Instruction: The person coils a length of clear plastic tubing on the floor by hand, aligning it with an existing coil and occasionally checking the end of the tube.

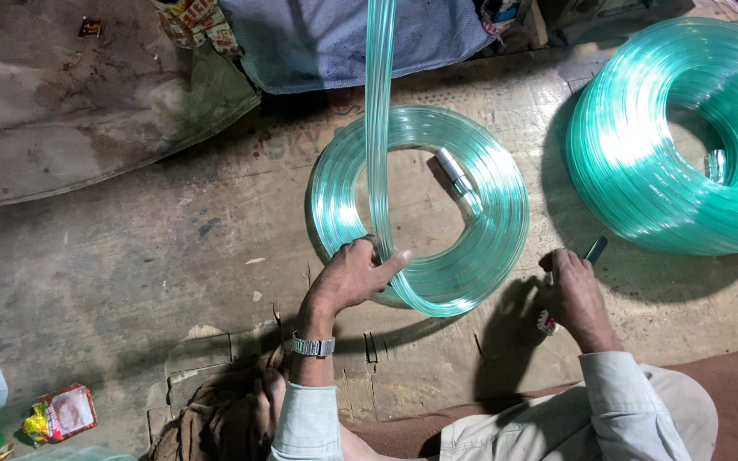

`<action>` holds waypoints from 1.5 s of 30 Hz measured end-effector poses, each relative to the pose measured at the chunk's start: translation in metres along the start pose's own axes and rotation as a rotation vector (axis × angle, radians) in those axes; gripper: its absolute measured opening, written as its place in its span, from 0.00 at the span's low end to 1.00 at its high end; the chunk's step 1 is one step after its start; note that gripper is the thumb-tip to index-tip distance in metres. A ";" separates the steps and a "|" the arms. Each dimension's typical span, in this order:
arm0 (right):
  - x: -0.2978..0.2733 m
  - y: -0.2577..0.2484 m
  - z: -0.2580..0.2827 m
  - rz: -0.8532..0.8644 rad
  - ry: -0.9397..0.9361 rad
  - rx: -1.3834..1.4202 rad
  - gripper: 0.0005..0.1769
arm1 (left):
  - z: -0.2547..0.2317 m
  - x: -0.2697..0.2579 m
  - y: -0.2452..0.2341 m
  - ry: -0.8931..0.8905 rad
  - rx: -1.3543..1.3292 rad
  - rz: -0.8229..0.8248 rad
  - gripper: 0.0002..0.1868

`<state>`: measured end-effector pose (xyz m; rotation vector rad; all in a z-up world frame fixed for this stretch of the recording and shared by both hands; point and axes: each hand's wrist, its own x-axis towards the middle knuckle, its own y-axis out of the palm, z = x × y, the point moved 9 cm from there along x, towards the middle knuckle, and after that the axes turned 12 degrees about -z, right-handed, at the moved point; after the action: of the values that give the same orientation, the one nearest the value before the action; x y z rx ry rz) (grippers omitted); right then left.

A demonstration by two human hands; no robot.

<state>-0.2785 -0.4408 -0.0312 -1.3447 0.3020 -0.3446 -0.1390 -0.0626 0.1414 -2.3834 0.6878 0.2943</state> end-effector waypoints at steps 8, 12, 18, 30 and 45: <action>0.006 -0.016 0.052 -0.069 0.246 0.460 0.49 | -0.013 -0.015 -0.013 -0.125 -0.181 -0.028 0.33; 0.007 -0.015 0.043 -0.051 0.278 0.500 0.49 | 0.015 0.000 0.003 -0.175 -0.338 -0.015 0.36; 0.002 -0.025 0.057 -0.036 0.275 0.499 0.49 | 0.039 0.003 0.006 -0.189 -0.315 0.001 0.38; -0.006 -0.023 0.070 0.152 0.229 0.250 0.29 | 0.066 0.007 -0.034 -0.176 0.006 -0.163 0.46; -0.019 -0.039 0.129 0.230 -0.133 0.304 0.14 | 0.054 0.021 -0.068 -0.159 -0.193 -0.179 0.29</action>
<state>-0.2466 -0.3255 0.0328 -1.0167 0.2776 -0.1012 -0.0864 0.0082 0.1263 -2.5492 0.3844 0.4856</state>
